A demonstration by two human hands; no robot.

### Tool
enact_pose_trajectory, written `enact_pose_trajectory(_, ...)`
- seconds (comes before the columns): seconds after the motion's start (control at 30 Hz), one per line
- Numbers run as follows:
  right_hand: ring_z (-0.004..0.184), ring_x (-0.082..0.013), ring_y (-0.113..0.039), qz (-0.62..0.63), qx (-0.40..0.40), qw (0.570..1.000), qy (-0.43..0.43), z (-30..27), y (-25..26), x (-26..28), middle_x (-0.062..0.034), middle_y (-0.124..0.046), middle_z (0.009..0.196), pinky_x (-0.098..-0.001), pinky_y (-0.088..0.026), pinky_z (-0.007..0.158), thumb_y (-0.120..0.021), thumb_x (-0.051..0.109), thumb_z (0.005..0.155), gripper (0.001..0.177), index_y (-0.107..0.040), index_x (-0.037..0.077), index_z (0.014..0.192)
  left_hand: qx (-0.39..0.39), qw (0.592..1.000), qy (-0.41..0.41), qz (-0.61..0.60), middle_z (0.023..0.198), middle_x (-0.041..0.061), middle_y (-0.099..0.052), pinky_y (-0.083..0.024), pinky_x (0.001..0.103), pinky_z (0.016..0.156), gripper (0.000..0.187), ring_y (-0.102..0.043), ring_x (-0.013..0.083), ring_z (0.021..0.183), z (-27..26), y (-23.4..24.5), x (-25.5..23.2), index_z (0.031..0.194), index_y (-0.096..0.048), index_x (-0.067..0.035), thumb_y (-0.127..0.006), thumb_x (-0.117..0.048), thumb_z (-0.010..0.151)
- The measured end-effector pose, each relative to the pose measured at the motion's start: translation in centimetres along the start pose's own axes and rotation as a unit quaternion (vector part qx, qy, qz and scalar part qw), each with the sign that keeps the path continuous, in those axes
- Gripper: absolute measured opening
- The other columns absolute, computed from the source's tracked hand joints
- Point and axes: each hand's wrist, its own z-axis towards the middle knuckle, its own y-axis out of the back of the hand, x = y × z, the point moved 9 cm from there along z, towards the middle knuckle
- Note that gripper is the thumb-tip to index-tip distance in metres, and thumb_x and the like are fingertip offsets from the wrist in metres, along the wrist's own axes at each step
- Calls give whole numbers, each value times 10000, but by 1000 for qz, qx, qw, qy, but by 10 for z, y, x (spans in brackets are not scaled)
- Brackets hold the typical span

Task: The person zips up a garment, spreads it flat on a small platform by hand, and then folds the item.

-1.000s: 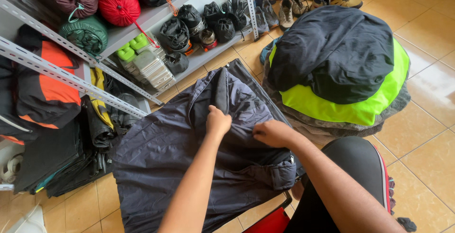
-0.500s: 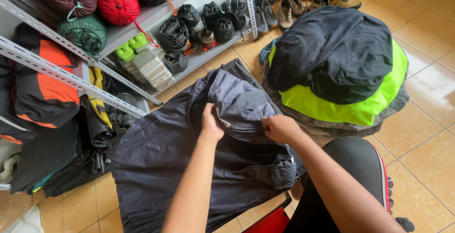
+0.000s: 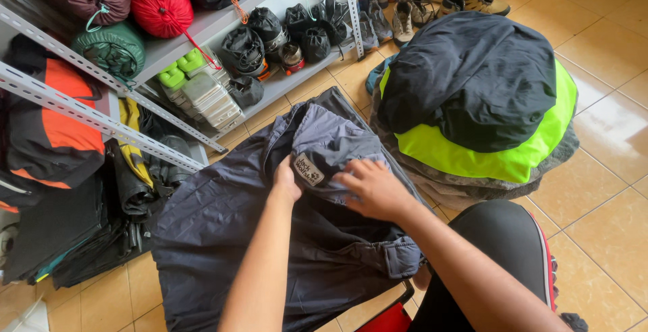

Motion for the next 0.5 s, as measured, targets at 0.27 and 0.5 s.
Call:
enact_pose_trajectory(0.27, 748, -263, -633, -34, 160, 986, 39, -31, -146, -11, -28, -565, 851, -433, -483, 643, -587, 296, 674, 270, -575, 196, 925, -84, 824, -200, 524, 1014, 70, -695, -492, 412, 912, 372, -624, 285, 1061, 83, 14, -33, 1043, -693, -173, -482, -401, 838)
enact_pose_trajectory(0.5, 723, -280, -643, -6, 208, 978, 32, -27, -137, -3, -35, -574, 817, -432, -502, 631, -569, 255, 664, 256, -582, 198, 913, 19, 770, -255, 585, 1172, 133, -651, -445, 412, 1012, 514, -565, 284, 1185, 101, -51, -46, 1248, -601, -113, -569, -465, 876)
